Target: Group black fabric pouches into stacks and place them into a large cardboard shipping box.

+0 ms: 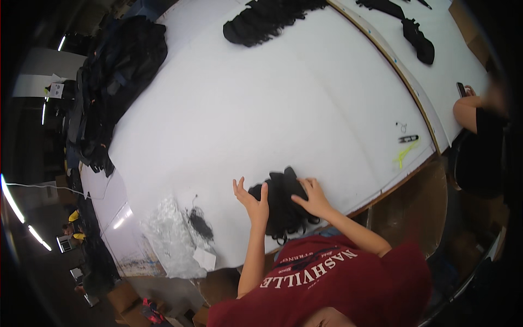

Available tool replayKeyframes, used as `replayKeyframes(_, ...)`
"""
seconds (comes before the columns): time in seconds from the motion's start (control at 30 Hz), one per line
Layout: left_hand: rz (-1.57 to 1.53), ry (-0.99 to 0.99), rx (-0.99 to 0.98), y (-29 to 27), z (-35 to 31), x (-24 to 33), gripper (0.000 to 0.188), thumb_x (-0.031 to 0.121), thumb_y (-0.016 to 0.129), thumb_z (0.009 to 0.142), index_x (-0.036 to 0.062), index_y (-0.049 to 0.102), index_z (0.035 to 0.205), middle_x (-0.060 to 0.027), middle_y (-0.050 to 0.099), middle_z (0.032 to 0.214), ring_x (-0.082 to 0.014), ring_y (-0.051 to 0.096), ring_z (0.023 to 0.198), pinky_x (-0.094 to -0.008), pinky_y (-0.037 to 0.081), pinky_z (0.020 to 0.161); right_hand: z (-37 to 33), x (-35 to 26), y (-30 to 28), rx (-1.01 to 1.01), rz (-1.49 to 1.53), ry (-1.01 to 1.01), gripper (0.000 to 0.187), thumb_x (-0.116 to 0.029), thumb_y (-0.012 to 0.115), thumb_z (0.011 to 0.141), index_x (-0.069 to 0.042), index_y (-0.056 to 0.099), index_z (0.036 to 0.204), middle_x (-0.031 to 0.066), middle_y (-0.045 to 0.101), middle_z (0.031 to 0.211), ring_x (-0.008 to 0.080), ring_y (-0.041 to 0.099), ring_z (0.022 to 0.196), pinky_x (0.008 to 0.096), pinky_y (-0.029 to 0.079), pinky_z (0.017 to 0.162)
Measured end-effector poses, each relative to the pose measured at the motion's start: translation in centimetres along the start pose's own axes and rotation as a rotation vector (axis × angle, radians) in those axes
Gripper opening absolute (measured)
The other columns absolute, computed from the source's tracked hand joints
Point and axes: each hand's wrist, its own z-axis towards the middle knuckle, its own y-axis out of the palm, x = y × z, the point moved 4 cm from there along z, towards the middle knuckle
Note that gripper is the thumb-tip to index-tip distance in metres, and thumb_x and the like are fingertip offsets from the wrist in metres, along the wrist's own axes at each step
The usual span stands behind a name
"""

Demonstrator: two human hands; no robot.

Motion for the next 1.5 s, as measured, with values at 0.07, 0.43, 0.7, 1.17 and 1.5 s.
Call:
replayKeyframes(0.07, -0.079, 0.008, -0.008, 0.3, 3.9, 0.3, 0.069, 0.032, 0.065, 0.085, 0.002, 0.03, 0.137, -0.025, 0.015, 0.147, -0.0407, 0.019, 0.135, -0.0507, 0.02, 0.108, 2.5, -1.2, -1.8, -0.146, 0.081, 0.092, 0.052, -0.038, 0.067, 0.082, -0.006, 0.056, 0.122, 0.0191, 0.052, 0.114, 0.0349, 0.051, 0.107, 0.0415, 0.04, 0.095)
replayKeyframes(0.43, -0.228, 0.105, -0.302, 14.1, 43.5, 2.6, 0.065, 0.039, 0.072, 0.079, -0.0007, 0.046, 0.124, -0.0192, 0.049, 0.125, -0.0291, 0.048, 0.115, -0.0406, 0.04, 0.096, 52.0, -4.7, -18.0, 0.525, -0.441, -0.304, 0.07, -0.026, 0.079, 0.068, -0.021, 0.048, 0.13, 0.019, 0.04, 0.133, 0.035, 0.038, 0.126, 0.0461, 0.034, 0.103)
replayKeyframes(0.7, -0.354, -0.295, -0.147, 23.1, 59.5, 9.4, 0.107, 0.047, 0.084, 0.061, -0.009, 0.029, 0.135, -0.0273, 0.045, 0.128, -0.0319, 0.049, 0.118, -0.0364, 0.039, 0.099, 65.8, -4.7, -16.4, 0.591, -0.714, -0.126, 0.076, -0.021, 0.081, 0.063, -0.016, 0.047, 0.131, 0.0164, 0.054, 0.11, 0.0321, 0.053, 0.105, 0.0451, 0.044, 0.089)
replayKeyframes(1.17, -0.721, -0.26, -0.341, 18.4, 24.2, 9.9, 0.053, 0.014, 0.074, 0.073, -0.0033, 0.05, 0.118, -0.0148, 0.06, 0.11, -0.0237, 0.058, 0.102, -0.0334, 0.044, 0.09, 27.5, -3.9, -17.5, 0.622, -0.391, -0.154, 0.066, -0.009, 0.075, 0.057, -0.008, 0.056, 0.12, 0.0103, 0.051, 0.105, 0.0299, 0.051, 0.1, 0.0403, 0.04, 0.088)
replayKeyframes(1.5, -0.486, -0.018, -0.554, 20.6, 4.5, 8.1, 0.081, 0.039, 0.076, 0.073, -0.0113, 0.038, 0.124, -0.029, 0.056, 0.115, -0.0378, 0.055, 0.11, -0.0396, 0.044, 0.092, 8.6, 4.3, -19.2, 0.46, -0.578, 0.178, 0.088, -0.008, 0.077, 0.063, -0.016, 0.035, 0.14, 0.0173, 0.041, 0.128, 0.0369, 0.041, 0.12, 0.0467, 0.035, 0.1)
